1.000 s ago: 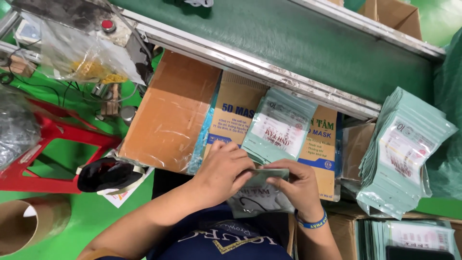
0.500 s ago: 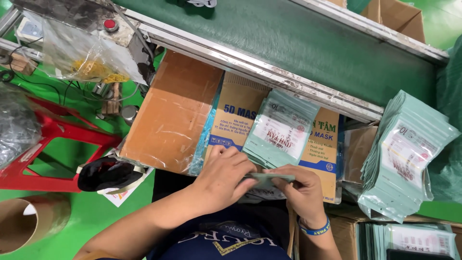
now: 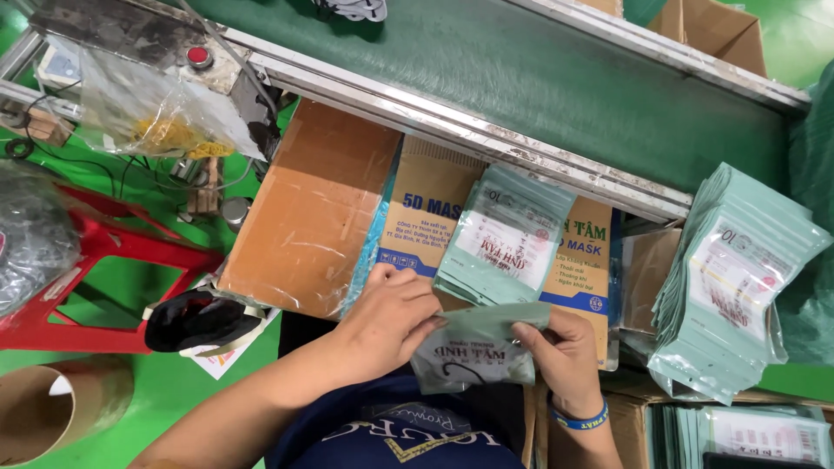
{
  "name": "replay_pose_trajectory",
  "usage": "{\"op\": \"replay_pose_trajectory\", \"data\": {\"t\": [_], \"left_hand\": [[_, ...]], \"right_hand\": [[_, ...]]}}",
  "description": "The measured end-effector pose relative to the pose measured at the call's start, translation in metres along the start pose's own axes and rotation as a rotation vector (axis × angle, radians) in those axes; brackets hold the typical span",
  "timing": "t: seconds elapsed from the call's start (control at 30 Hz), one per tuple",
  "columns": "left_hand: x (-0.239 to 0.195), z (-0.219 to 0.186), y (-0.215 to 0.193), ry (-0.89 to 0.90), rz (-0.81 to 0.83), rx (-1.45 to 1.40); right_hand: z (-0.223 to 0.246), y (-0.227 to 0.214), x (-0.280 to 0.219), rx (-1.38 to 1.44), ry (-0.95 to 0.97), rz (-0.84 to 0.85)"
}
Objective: The person picks up groups of face masks from a conveyor belt or stack and places them into plastic bags by hand.
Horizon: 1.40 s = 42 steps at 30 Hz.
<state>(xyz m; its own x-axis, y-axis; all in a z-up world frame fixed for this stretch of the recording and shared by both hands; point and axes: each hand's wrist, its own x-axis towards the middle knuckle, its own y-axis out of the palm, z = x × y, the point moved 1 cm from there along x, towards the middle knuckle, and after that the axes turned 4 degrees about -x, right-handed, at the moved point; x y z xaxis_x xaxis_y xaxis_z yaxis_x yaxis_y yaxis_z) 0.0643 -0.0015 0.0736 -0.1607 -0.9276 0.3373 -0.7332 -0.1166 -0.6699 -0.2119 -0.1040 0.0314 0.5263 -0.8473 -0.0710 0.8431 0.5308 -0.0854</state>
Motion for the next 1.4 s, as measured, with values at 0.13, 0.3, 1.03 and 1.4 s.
{"op": "replay_pose_trajectory", "data": {"t": [0.13, 0.3, 1.03, 1.4], "left_hand": [[0.009, -0.013, -0.014, 0.013, -0.032, -0.153], [0.014, -0.020, 0.011, 0.111, -0.103, -0.065], [-0.008, -0.043, 0.005, 0.141, -0.082, -0.008], [-0.038, -0.009, 0.007, 0.008, 0.113, -0.130]], "right_hand": [[0.024, 0.009, 0.006, -0.014, -0.180, 0.077], [0.033, 0.037, 0.007, -0.210, -0.229, 0.138], [0.010, 0.020, -0.032, -0.132, -0.204, -0.001], [-0.003, -0.002, -0.042, 0.081, -0.202, -0.176]]}}
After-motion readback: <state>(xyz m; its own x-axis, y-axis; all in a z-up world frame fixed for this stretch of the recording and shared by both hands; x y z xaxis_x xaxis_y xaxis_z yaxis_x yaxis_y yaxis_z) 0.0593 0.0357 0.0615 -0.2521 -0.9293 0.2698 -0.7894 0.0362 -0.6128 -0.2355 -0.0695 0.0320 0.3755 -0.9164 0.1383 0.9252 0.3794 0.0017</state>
